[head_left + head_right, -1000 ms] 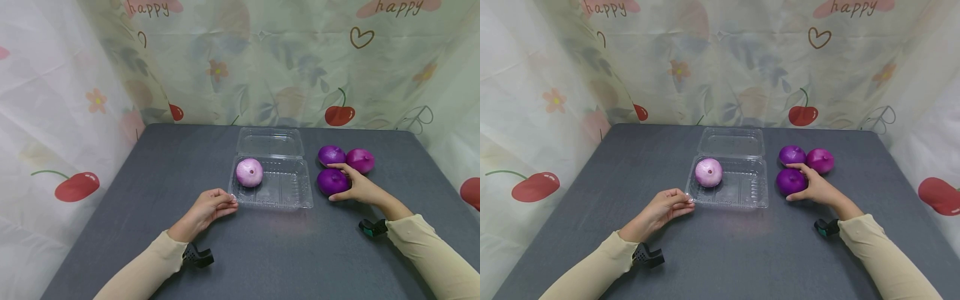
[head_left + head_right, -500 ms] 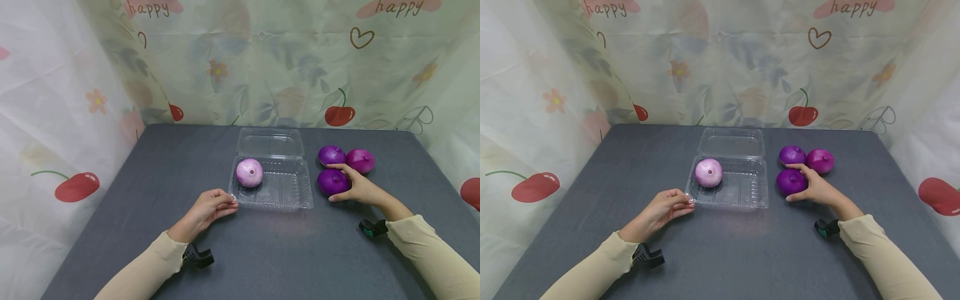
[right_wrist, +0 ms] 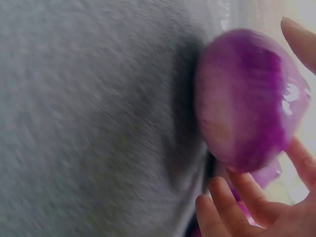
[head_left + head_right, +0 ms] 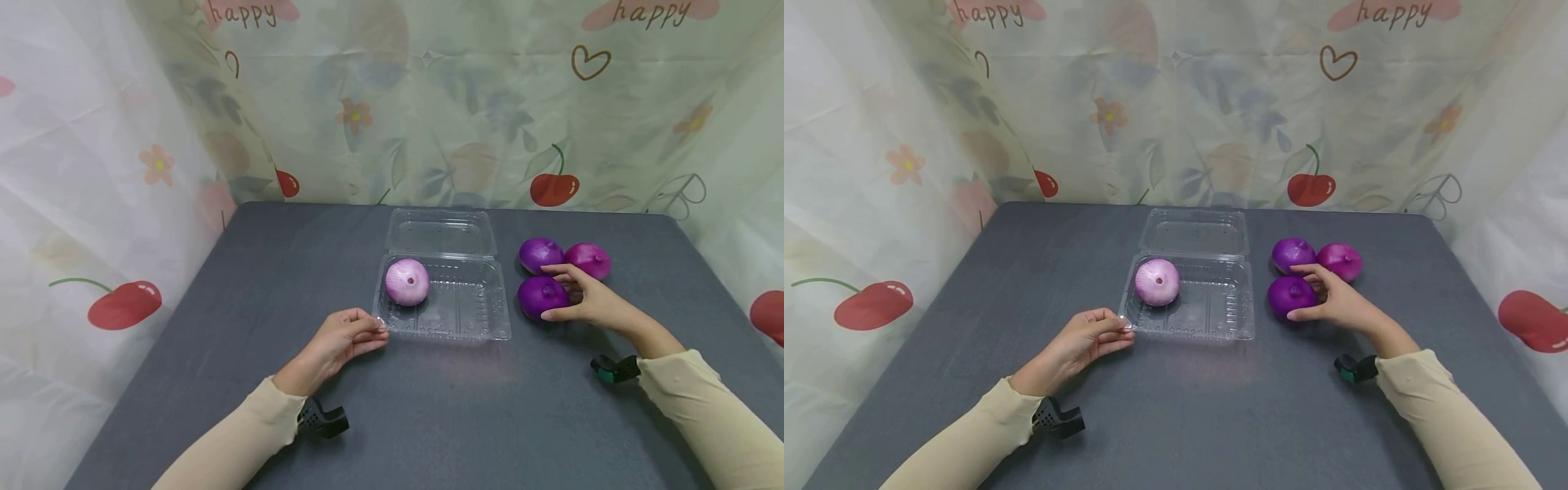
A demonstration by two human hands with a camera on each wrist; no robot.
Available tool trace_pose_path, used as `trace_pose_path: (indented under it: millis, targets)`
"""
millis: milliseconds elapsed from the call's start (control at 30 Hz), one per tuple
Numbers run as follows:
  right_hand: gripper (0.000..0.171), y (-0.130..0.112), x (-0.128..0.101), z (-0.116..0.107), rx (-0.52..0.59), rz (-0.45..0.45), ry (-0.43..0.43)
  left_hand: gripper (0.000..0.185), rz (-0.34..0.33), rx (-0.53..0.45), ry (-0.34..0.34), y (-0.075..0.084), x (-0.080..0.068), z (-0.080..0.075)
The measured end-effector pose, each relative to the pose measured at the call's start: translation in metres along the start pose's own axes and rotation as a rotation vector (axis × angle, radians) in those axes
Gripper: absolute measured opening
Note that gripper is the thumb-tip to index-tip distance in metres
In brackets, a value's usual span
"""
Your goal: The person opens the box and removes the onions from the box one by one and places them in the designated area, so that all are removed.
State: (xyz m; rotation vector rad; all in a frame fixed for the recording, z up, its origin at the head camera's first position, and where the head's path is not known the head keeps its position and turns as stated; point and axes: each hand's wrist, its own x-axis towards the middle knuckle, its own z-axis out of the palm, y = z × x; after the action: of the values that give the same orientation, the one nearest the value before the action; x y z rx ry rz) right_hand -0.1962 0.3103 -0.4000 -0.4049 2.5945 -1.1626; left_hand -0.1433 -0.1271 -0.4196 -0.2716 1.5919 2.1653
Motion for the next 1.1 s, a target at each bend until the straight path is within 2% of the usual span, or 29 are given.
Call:
trace_pose_path:
  millis: [267,567,733,900,1100]
  targets:
    - [0.071,-0.012,-0.007,-0.020,-0.005,0.004,0.010,0.006,0.000,0.010,-0.001,0.000,0.000,0.000]
    - [0.052,-0.045,-0.003,-0.027,0.055,-0.036,0.154,0.010,0.002,0.007,0.003,-0.001,0.001,0.001]
    - [0.046,-0.067,0.004,-0.023,0.142,-0.171,0.203,0.010,0.002,0.004,-0.003,-0.001,0.001,0.000]
    - [0.045,-0.093,0.017,-0.014,0.244,-0.322,0.201,0.009,0.003,0.005,-0.010,-0.001,0.001,0.000]
    - [0.047,-0.121,0.033,-0.001,0.283,-0.408,0.190,0.009,0.006,0.009,-0.012,-0.001,0.000,0.000]
